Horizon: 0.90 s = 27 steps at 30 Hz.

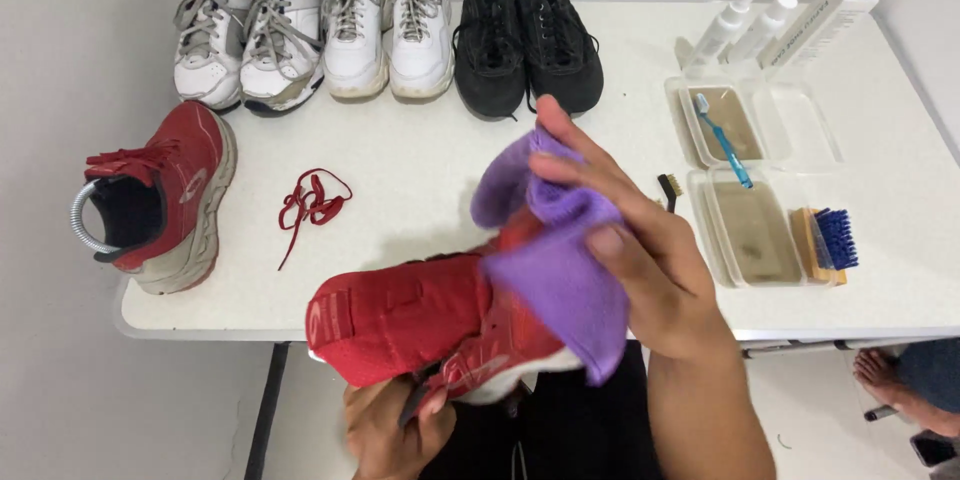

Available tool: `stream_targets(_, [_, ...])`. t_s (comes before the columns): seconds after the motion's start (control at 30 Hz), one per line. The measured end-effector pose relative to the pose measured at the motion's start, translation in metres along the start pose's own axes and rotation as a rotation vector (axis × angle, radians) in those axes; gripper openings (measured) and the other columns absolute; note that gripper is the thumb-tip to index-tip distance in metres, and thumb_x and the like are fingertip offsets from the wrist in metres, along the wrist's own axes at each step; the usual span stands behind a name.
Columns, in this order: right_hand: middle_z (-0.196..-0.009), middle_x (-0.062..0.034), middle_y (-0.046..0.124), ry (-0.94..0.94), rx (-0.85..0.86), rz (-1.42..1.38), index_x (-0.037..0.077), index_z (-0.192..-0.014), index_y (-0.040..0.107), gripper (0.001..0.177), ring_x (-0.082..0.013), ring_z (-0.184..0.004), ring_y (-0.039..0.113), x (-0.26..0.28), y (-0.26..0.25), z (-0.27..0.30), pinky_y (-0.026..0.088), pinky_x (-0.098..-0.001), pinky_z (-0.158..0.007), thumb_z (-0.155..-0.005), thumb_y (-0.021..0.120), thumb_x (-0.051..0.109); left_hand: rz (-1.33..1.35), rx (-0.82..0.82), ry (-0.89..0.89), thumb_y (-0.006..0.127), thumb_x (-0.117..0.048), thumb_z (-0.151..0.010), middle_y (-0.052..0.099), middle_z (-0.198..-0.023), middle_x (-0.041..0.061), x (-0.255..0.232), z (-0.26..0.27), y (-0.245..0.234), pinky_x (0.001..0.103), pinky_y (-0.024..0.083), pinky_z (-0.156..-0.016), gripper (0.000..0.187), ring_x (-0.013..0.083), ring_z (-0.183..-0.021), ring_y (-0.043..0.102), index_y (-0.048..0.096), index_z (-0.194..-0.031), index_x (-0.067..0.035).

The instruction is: Cleaning the midsole of a red sneaker using a toothbrush and cleaning solution, followed by wiping with a cloth.

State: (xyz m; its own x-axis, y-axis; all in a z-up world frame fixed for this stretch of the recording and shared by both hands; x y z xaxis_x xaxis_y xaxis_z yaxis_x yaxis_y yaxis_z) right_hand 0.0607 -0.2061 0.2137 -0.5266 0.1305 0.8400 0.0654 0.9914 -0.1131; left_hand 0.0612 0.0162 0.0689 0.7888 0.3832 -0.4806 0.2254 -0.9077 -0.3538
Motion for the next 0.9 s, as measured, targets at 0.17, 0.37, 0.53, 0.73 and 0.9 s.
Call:
stream_targets(0.17, [-0.163,-0.025,0.035,0.139,-0.16,0.346,-0.001,-0.148,0.044,0.05,-0.0343,-0.155,0.033,-0.002,-0.002,-0.007,0.029,-0.0414,-0.127,-0.107,0.042,0.028,-0.21,0.06,0.357,0.066,-0.029,-0.089,0.059,-0.061,-0.001,-0.022,-0.005,0.012,0.031,0.044,-0.052,0.026,0.0176,-0.049,0.055,0.064,-0.07,-0.011])
stream_targets(0.37, [-0.099,-0.0025,0.062,0.188,-0.53,0.558,0.003,-0.12,0.071,0.038,-0.0095,-0.084,0.053,-0.014,-0.033,0.009,0.04,-0.0232,-0.072,-0.109,0.045,0.029,-0.073,-0.14,0.411,0.069,-0.026,-0.092,0.067,-0.07,0.006,-0.024,0.005,0.012,0.031,0.051,-0.055,0.025,0.0188,-0.056,0.062,0.071,-0.086,-0.002])
stream_targets(0.53, [-0.108,-0.0131,0.075,0.274,-0.797,-0.169,-0.002,-0.116,0.071,0.038,-0.0182,-0.093,0.071,-0.085,-0.073,0.032,0.058,-0.0263,-0.085,-0.095,0.065,0.029,-0.154,0.024,-0.074,0.042,-0.051,-0.099,0.049,-0.05,0.001,0.028,0.019,0.037,0.04,0.037,-0.049,0.058,0.0249,-0.043,0.048,0.064,-0.062,-0.013])
stream_targets(0.73, [-0.124,-0.0171,0.068,0.081,-0.431,-0.763,0.003,-0.125,0.064,0.043,-0.0347,-0.121,0.063,-0.093,-0.065,0.023,0.045,-0.0486,-0.113,-0.098,0.07,0.036,0.128,-0.429,-0.379,0.067,-0.032,-0.095,0.073,-0.087,0.009,0.051,0.033,0.014,0.028,0.049,-0.067,0.031,0.0127,-0.072,0.063,0.068,-0.09,-0.001])
stream_targets(0.9, [-0.129,-0.0154,0.065,-0.013,-0.398,-0.496,0.003,-0.127,0.062,0.046,-0.0329,-0.126,0.061,-0.085,-0.082,0.044,0.044,-0.0469,-0.116,-0.095,0.072,0.036,0.279,-0.406,-0.434,0.066,-0.034,-0.095,0.066,-0.077,0.004,0.056,0.031,0.022,0.027,0.047,-0.065,0.033,0.0106,-0.07,0.058,0.064,-0.085,-0.002])
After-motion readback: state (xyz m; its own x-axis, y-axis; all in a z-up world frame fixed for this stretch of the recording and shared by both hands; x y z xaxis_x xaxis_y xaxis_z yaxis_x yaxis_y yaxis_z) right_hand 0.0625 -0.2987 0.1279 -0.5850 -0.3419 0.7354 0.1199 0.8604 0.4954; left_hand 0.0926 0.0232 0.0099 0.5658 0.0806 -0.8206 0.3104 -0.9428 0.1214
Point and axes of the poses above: each hand's wrist, its own z-axis away from the middle knuckle, its own y-axis out of the palm, x = y × z, the point moved 10 cm from there along -z, towards the middle knuckle
